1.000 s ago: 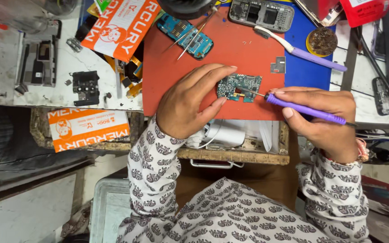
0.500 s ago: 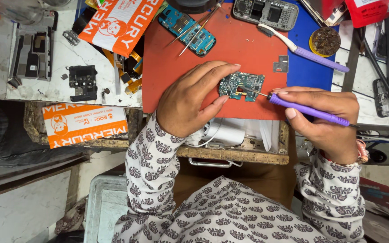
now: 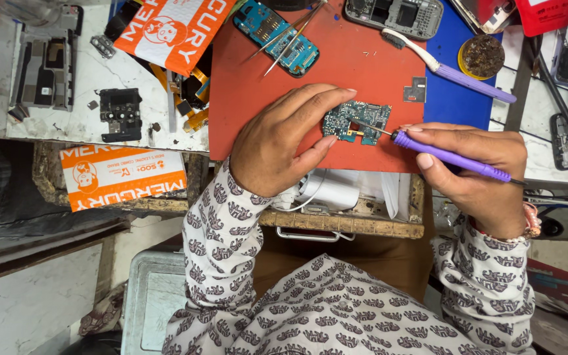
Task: The person uses a soldering iron to work on a circuit board. They apply flux from a syringe and manipulate the small components on the board with their hands.
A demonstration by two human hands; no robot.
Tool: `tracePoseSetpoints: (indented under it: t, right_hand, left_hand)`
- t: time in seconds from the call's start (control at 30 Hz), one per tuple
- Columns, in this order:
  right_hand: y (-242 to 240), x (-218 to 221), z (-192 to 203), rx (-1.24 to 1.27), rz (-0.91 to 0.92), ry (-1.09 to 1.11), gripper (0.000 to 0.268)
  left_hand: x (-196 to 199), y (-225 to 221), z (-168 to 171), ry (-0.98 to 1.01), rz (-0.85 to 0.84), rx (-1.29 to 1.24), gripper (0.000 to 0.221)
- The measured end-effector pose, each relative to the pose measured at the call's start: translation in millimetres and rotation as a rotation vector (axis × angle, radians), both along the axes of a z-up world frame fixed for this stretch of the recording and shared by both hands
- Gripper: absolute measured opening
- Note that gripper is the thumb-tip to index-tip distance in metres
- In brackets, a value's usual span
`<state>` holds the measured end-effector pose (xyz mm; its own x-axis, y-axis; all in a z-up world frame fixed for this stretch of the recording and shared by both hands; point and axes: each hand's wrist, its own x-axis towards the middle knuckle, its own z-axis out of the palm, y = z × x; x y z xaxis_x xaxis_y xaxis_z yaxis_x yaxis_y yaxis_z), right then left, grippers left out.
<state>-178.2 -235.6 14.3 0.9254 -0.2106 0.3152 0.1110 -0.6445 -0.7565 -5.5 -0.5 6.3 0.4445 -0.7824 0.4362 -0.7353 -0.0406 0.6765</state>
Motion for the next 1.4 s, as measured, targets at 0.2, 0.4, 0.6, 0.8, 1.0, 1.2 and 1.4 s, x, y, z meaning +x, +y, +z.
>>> tracePoseSetpoints:
  t: [0.2,0.4,0.6,0.8,1.0,1.2,1.4]
  right_hand:
    - [1.7,2.0,2.0,0.015,0.013,0.0,0.025]
    - [2.1,2.1,2.2,-0.008,0.005,-0.002,0.025]
    - [2.4,1.9,1.6,0.005,0.003,-0.01,0.024]
    - [-0.3,-3.0,-1.4,0.068,-0.02,-0.004,0.025]
    - [-3.8,0.1,-8.8,0.121,-0.026,-0.018,0.023]
    - [-6.1,0.9,-6.0,0.206,0.124,-0.162,0.024]
    - [-5.6,-1.9,4.5,0.225,0.122,-0.133,0.026]
  left_hand:
    - [0.4,0.7,1.0,0.003,-0.009,-0.003,0.06]
    - [0.9,0.7,1.7,-0.003,-0.011,-0.004,0.06]
    - [1.5,0.2,0.9,0.001,-0.015,-0.004,0.059]
    - [1.9,-0.1,0.2,-0.001,-0.021,-0.018,0.059]
    - [1.0,-2.2,9.5,0.004,-0.006,-0.012,0.055]
    - [-8.7,-16.6,15.0,-0.109,0.126,0.063,0.053]
    - [-9.5,-21.7,-0.2,-0.27,0.265,0.153,0.058]
